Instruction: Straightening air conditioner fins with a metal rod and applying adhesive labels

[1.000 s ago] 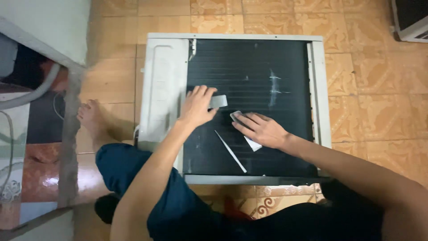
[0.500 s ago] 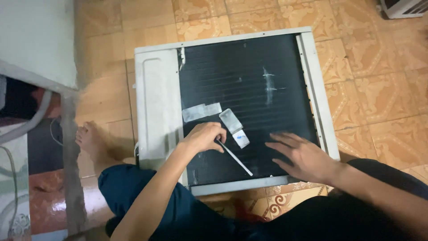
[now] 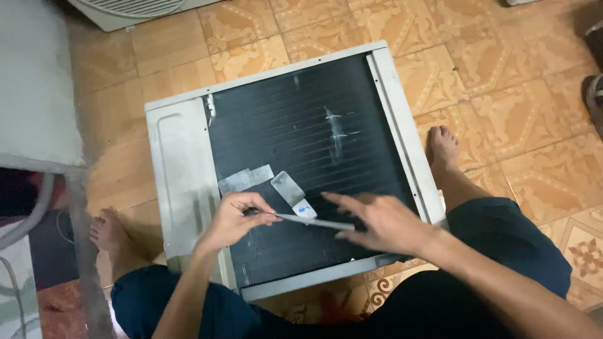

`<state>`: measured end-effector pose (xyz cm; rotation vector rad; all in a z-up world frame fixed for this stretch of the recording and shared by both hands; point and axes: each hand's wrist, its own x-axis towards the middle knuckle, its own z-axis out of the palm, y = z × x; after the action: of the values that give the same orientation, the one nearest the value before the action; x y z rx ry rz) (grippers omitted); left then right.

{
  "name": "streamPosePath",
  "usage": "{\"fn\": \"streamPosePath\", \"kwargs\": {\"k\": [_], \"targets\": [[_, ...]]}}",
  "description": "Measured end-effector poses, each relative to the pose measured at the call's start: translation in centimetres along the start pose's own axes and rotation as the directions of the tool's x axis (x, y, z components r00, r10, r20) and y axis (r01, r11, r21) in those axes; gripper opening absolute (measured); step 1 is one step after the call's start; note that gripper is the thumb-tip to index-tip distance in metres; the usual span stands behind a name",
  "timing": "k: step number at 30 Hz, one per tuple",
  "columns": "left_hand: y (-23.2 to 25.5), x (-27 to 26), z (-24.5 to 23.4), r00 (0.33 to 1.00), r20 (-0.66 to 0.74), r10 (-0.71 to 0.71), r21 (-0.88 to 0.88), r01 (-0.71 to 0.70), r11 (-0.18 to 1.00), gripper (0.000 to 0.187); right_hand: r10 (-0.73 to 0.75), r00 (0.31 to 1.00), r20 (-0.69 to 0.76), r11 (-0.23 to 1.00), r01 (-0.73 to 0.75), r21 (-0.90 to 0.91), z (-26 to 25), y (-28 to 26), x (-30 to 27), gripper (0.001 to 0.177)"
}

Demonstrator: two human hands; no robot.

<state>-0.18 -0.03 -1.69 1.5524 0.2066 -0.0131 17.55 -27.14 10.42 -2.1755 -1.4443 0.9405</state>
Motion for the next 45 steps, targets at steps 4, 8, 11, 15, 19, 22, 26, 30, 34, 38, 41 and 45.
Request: {"fn": "streamPosePath", "kwargs": {"k": [4,8,11,15,19,22,26,30,34,38,41,45], "targets": [[-2.0,0.9,4.2,0.999,-0.04,0.003,-0.234,-0.012,0.972,0.017,-0.277,0.914,-0.297,0.8,0.39,0.455,4.6,0.2,1.6,0.075],[-2.7,2.0,5.4,0.995,-0.061,-0.08,-0.214,0.065,0.975,0.016,-0.119,0.852,-0.511,0.723,0.426,0.543,6.1,2.2,3.2,0.033],[-2.3,2.2,5.5,0.975,-0.135,-0.174,-0.201,0.145,0.969,0.02,-0.057,0.822,-0.566,0.737,0.417,0.531,5.0,2.9,3.9,0.023],[0.9,3.9,4.6,0.902,-0.347,-0.257,-0.17,0.209,0.963,0.036,0.112,0.705,-0.7,0.825,0.327,0.462,4.1,6.5,6.0,0.009],[0.4,4.3,2.9,0.842,-0.447,-0.301,-0.199,0.234,0.952,0.041,0.222,0.526,-0.821,0.942,0.1,0.319,4.0,10.0,8.4,0.011],[0.1,4.5,2.6,0.823,-0.454,-0.341,-0.202,0.278,0.939,0.04,0.248,0.465,-0.85,0.953,0.038,0.299,4.8,11.4,9.5,0.01],[-0.3,4.8,2.8,0.832,-0.393,-0.392,-0.21,0.334,0.919,0.038,0.127,0.526,-0.841,0.978,0.077,0.195,5.6,11.8,10.0,0.011],[0.4,4.9,3.5,0.842,-0.388,-0.375,-0.196,0.323,0.926,0.038,0.0,0.533,-0.846,0.994,0.092,0.057,5.3,11.1,9.8,0.014],[-0.1,4.6,3.4,0.852,-0.386,-0.354,-0.196,0.299,0.934,0.037,-0.032,0.521,-0.853,0.994,0.102,0.025,5.4,11.2,9.8,0.016],[-0.3,4.4,3.4,0.859,-0.387,-0.334,-0.193,0.279,0.941,0.036,-0.058,0.558,-0.828,0.989,0.148,0.03,5.5,11.5,9.8,0.02],[0.1,4.5,3.3,0.861,-0.388,-0.33,-0.184,0.278,0.943,0.036,-0.078,0.55,-0.831,0.992,0.13,-0.007,5.7,11.9,10.0,0.021],[-0.2,4.4,3.3,0.856,-0.385,-0.346,-0.184,0.296,0.937,0.036,-0.08,0.565,-0.821,0.99,0.144,0.003,5.3,11.3,9.7,0.022]]}}
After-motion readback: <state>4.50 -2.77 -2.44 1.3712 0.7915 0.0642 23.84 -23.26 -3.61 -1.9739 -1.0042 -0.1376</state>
